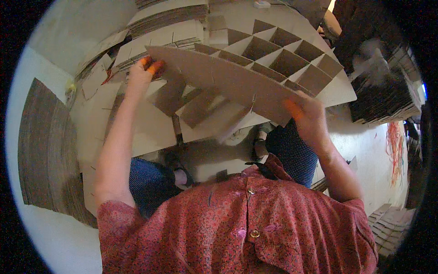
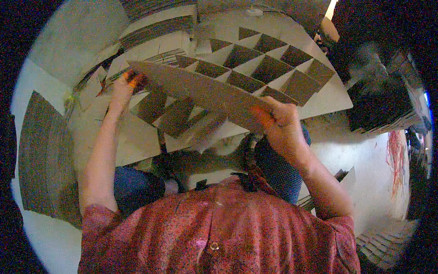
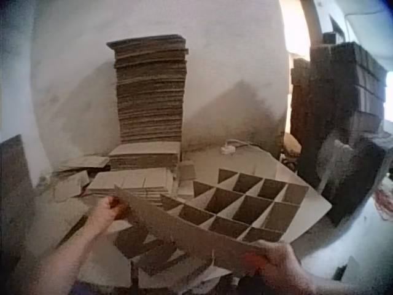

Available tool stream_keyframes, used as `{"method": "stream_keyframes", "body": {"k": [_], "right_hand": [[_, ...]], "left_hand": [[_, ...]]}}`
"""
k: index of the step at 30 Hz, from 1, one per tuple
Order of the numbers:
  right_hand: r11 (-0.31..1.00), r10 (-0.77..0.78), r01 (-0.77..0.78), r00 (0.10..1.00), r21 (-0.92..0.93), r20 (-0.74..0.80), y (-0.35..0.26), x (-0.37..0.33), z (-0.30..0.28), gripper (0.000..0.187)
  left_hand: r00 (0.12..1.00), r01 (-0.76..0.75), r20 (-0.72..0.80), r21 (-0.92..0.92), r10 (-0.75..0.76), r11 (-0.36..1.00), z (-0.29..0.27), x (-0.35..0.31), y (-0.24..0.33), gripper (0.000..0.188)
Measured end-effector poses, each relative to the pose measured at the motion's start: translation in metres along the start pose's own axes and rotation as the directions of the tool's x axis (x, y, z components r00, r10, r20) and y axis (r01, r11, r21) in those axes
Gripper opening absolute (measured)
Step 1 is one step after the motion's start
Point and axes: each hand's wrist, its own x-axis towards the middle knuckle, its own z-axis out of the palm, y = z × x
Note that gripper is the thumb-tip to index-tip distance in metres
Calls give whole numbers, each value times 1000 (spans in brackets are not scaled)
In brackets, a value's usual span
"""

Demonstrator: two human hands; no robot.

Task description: The person sits on the floor and repeatedly folds pre-scored cardboard sheets into multi-compartment dividers. They use an orange utility knife to score or trim edges, then fold the panels into a grid-like structure and place the finished units into a stack.

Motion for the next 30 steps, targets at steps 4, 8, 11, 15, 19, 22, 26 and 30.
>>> {"method": "stream_keyframes", "body": {"k": [4, 8, 11, 15, 19, 22, 26, 30], "right_hand": [[989, 140, -132, 978, -59, 152, 61, -15, 16, 14], [988, 122, -102, 976, -115, 178, 98, -30, 33, 20], [980, 179, -146, 940, -132, 290, 66, -24, 22, 24], [944, -324, 271, 873, -190, -364, 62, -16, -19, 30], [911, -233, -53, 751, -409, -617, 110, 27, -46, 31], [959, 264, -238, 945, 152, -193, 117, 31, -41, 31], [957, 283, -290, 938, 8, 199, 53, 17, -15, 39], [977, 168, -181, 979, 113, 111, 39, 2, 20, 68]], "left_hand": [[961, 216, 113, 258, -251, 942, 15, -5, 4, 26], [966, 123, 153, 445, -210, 887, 21, 5, -42, 26], [967, 135, 148, 398, -208, 908, 11, 6, -75, 31], [881, 473, 104, -169, -461, 865, 18, -13, -57, 55], [860, 507, 395, -579, -324, 639, 24, -54, -44, 70], [832, 547, 497, -660, -247, 515, 58, -56, -24, 74], [826, 517, 550, -651, -124, 556, 120, -68, 26, 77], [761, 500, 647, -621, 36, 603, 194, -96, 54, 76]]}}
